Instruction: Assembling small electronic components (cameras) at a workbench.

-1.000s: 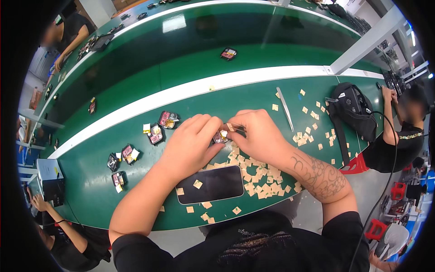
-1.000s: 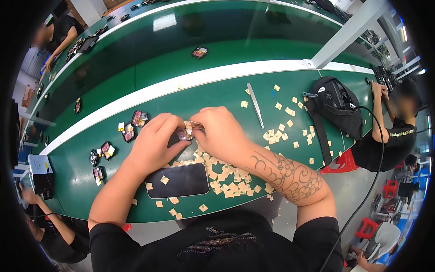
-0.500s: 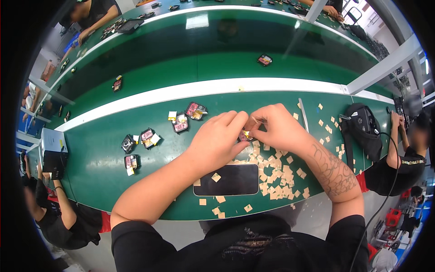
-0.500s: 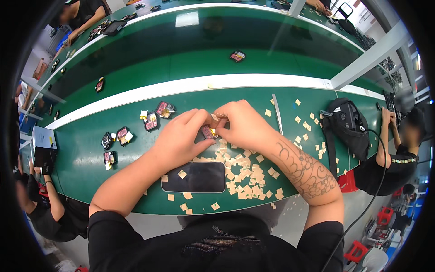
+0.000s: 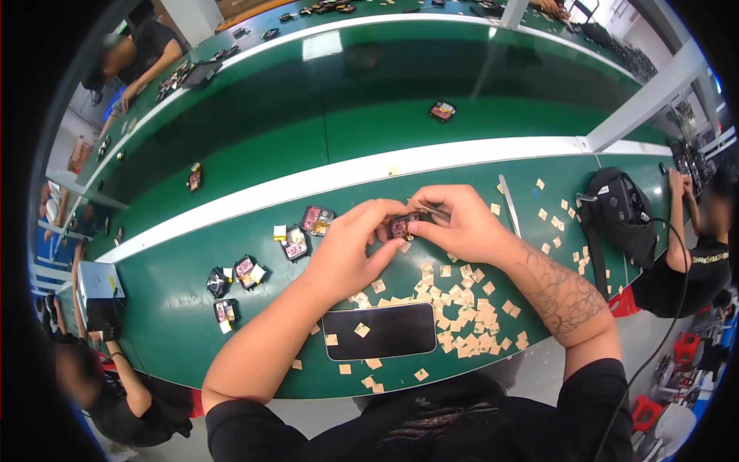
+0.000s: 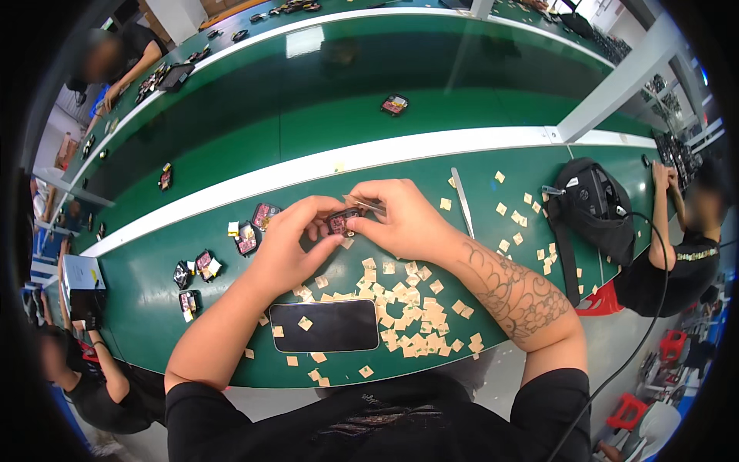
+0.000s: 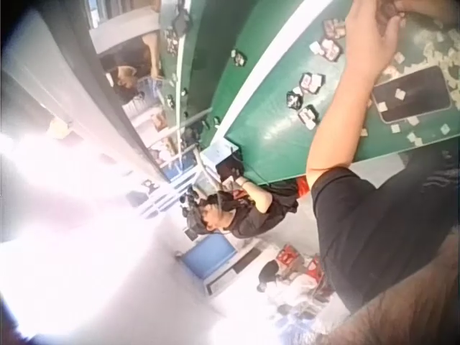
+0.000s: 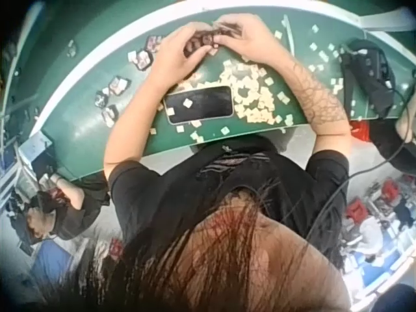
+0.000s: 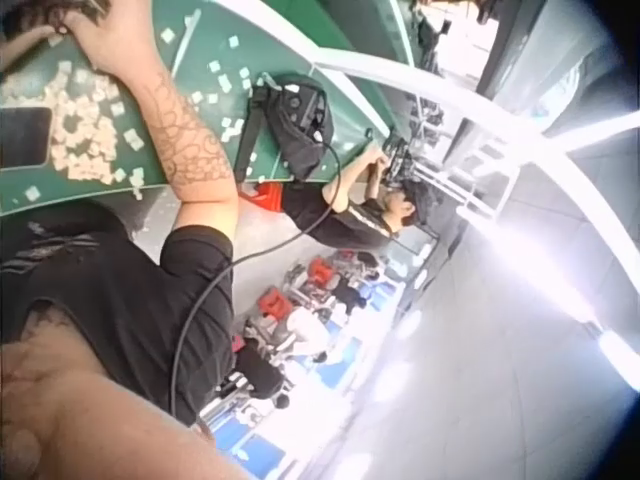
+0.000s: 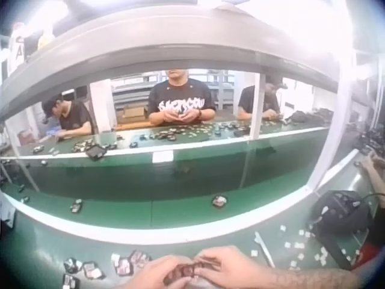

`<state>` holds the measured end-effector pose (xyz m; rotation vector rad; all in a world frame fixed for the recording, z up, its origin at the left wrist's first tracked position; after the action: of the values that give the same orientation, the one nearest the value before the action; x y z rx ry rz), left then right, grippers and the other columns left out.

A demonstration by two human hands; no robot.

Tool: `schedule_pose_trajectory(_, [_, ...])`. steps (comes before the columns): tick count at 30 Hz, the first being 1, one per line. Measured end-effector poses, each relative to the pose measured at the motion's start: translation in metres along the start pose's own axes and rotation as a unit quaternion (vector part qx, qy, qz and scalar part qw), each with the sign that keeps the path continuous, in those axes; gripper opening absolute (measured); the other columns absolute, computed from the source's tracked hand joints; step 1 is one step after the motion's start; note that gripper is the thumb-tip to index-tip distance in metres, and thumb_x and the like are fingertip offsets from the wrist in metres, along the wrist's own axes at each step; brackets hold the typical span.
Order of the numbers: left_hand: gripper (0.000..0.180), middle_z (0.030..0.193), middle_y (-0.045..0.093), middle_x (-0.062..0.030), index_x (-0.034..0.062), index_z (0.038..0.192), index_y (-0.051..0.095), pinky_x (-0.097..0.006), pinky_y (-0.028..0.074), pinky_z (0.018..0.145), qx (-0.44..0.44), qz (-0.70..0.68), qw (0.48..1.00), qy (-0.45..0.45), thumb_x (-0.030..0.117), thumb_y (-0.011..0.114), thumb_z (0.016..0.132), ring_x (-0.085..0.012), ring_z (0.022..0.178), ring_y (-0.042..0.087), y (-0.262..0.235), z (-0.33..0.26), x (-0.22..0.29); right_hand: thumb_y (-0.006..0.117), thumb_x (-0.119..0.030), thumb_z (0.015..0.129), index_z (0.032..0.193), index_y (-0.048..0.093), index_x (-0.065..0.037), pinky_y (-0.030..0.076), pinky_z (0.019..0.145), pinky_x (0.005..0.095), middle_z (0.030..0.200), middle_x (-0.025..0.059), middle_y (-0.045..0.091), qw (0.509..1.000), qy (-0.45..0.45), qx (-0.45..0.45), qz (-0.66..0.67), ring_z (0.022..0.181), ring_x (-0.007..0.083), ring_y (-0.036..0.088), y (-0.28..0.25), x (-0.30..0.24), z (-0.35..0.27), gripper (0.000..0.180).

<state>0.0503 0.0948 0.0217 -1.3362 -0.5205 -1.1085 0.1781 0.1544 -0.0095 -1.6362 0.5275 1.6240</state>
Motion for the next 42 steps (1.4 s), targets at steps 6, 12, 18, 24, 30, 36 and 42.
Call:
schedule_pose_trajectory(6, [0.025, 0.088, 0.071, -0.0026, 0.0014, 0.114, 0.065, -0.024, 0.046, 0.064, 0.012, 0.027, 0.997, -0.067, -0.006, 0.074, 0.092, -0.0083, 0.070, 0.056, -0.003, 0.004, -0.012, 0.082, -0.003, 0.092, 0.111, 0.073, 0.002, 0.055, 0.075, 0.0284, 0.094, 0.0071, 0.075, 0.996, -0.028, 0.011, -0.088, 0.089, 0.0105, 0.069, 0.001, -0.023, -0.005, 0.021])
schedule_pose_trajectory(12, [0.020, 0.083, 0.059, 0.0034, -0.0010, 0.113, 0.065, -0.021, 0.043, 0.061, 0.190, -0.023, 0.979, -0.073, -0.007, 0.072, 0.096, -0.0001, 0.071, 0.052, -0.071, 0.008, -0.036, 0.082, -0.013, 0.092, 0.106, 0.073, 0.002, 0.047, 0.062, 0.0288, 0.081, 0.0067, 0.067, 0.988, -0.068, 0.053, -0.130, 0.069, 0.0117, 0.057, -0.023, -0.027, -0.008, 0.022])
schedule_pose_trajectory(18, [0.026, 0.086, 0.077, -0.0116, 0.0034, 0.114, 0.075, -0.034, 0.057, 0.072, 0.238, 0.319, 0.905, -0.148, 0.015, 0.080, 0.092, -0.0191, 0.074, 0.072, -0.187, 0.025, -0.102, 0.065, -0.006, 0.102, 0.105, 0.070, 0.001, 0.052, 0.071, 0.0364, 0.090, 0.0136, 0.066, 0.970, -0.128, 0.103, -0.178, 0.078, 0.0261, 0.066, -0.025, -0.026, -0.010, 0.009])
schedule_pose_trajectory(24, [0.039, 0.110, 0.074, -0.0206, 0.0055, 0.121, 0.072, -0.048, 0.056, 0.094, 0.233, 0.447, 0.849, -0.160, 0.029, 0.082, 0.091, -0.0387, 0.108, 0.071, -0.250, -0.005, -0.136, 0.062, -0.010, 0.104, 0.107, 0.068, -0.002, 0.054, 0.080, 0.0476, 0.101, 0.0167, 0.069, 0.958, -0.184, 0.094, -0.200, 0.095, 0.0400, 0.068, -0.013, -0.035, -0.013, 0.010])
schedule_pose_trajectory(30, [0.059, 0.119, 0.068, -0.0213, 0.0083, 0.143, 0.058, -0.052, 0.054, 0.100, 0.274, 0.516, 0.765, -0.270, 0.026, 0.082, 0.092, -0.0396, 0.112, 0.067, -0.311, -0.079, -0.180, 0.063, -0.011, 0.104, 0.106, 0.069, -0.002, 0.056, 0.082, 0.0466, 0.098, 0.0172, 0.070, 0.964, -0.138, 0.050, -0.221, 0.093, 0.0404, 0.068, -0.005, -0.041, -0.007, 0.011])
schedule_pose_trajectory(36, [0.058, 0.117, 0.069, -0.0189, 0.0062, 0.142, 0.058, -0.044, 0.057, 0.094, 0.266, 0.385, 0.855, -0.224, 0.014, 0.082, 0.090, -0.0333, 0.104, 0.070, -0.297, -0.058, -0.181, 0.063, -0.008, 0.104, 0.110, 0.070, -0.003, 0.056, 0.084, 0.0446, 0.104, 0.0161, 0.069, 0.959, -0.199, 0.079, -0.185, 0.096, 0.0377, 0.068, -0.007, -0.035, -0.009, 0.010])
schedule_pose_trajectory(42, [0.059, 0.115, 0.073, -0.0095, 0.0065, 0.145, 0.055, -0.038, 0.056, 0.086, 0.157, 0.225, 0.960, -0.051, -0.001, 0.075, 0.089, -0.0208, 0.103, 0.068, -0.123, -0.002, -0.044, 0.061, -0.004, 0.103, 0.115, 0.071, -0.003, 0.053, 0.080, 0.0408, 0.100, 0.0138, 0.064, 0.957, -0.174, 0.132, -0.192, 0.088, 0.0337, 0.065, -0.026, -0.034, -0.017, 0.015])
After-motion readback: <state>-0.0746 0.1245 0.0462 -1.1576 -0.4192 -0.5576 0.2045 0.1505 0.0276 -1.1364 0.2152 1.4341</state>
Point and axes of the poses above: each hand's wrist, its own z-axis towards the middle knuckle, its own y-axis out of the palm, x = y × z, the point moved 10 cm from there along z, towards the middle knuckle
